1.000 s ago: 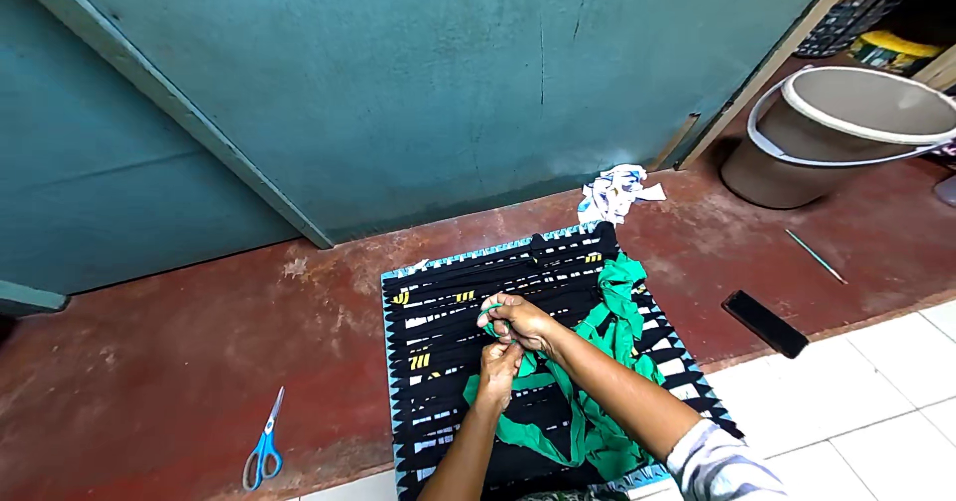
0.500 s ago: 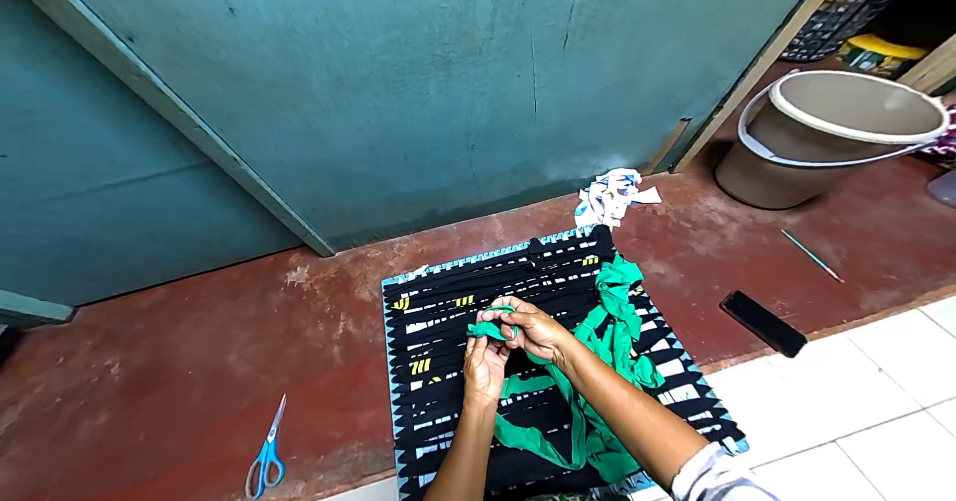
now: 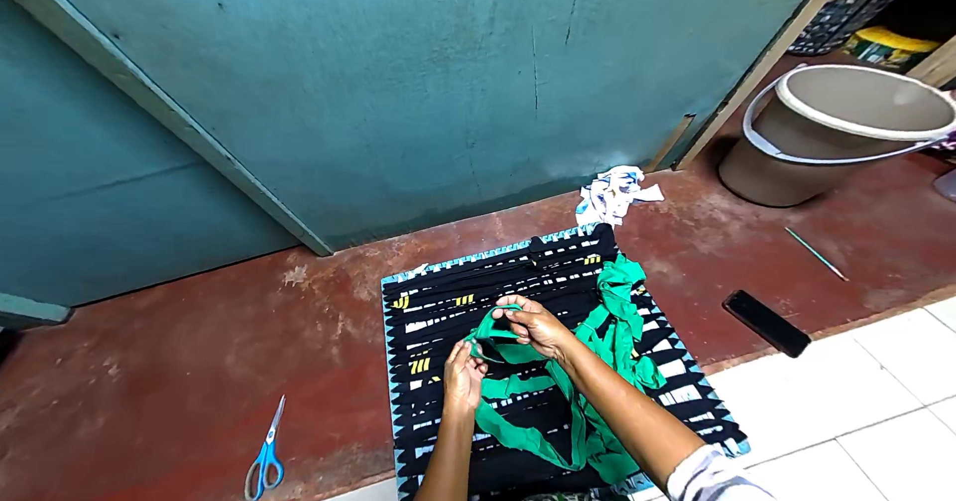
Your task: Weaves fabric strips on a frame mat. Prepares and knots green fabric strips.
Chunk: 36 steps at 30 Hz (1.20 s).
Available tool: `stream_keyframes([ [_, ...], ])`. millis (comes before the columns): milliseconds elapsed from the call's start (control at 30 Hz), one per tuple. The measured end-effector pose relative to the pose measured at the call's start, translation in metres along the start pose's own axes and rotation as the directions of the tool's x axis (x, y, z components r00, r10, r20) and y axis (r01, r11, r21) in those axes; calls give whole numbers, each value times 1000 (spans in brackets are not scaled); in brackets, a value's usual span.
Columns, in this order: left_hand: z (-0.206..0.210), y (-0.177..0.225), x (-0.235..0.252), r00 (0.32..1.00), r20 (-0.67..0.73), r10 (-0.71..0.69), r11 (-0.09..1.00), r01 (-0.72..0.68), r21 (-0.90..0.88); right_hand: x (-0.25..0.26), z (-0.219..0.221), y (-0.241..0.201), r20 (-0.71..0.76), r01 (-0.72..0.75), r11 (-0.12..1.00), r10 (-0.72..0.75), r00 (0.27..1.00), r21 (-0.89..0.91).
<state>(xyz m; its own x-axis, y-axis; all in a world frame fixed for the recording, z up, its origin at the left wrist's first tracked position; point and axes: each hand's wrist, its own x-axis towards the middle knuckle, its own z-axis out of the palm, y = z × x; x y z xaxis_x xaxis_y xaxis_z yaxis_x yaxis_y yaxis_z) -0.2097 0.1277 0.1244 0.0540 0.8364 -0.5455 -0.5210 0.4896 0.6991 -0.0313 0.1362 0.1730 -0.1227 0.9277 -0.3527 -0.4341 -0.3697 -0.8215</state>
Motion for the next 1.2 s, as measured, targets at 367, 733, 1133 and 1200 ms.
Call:
stream_keyframes([
  [367,-5,22,4,999,17,-32,990,34,-133,10,-1,10,-147,12,1000,-13,989,-5],
  [733,-14,33,23,986,135,95,883,-146,446,-6,-13,-2,219,162,956,-108,970,-246],
  [1133,5,56,0,984,170,61,988,-84,130,0,-3,-8,-129,-89,976,64,990,-200],
  [1200,4,50,-12,970,241,34,999,-36,5,2,0,-6,-171,-100,987,77,982,-129],
])
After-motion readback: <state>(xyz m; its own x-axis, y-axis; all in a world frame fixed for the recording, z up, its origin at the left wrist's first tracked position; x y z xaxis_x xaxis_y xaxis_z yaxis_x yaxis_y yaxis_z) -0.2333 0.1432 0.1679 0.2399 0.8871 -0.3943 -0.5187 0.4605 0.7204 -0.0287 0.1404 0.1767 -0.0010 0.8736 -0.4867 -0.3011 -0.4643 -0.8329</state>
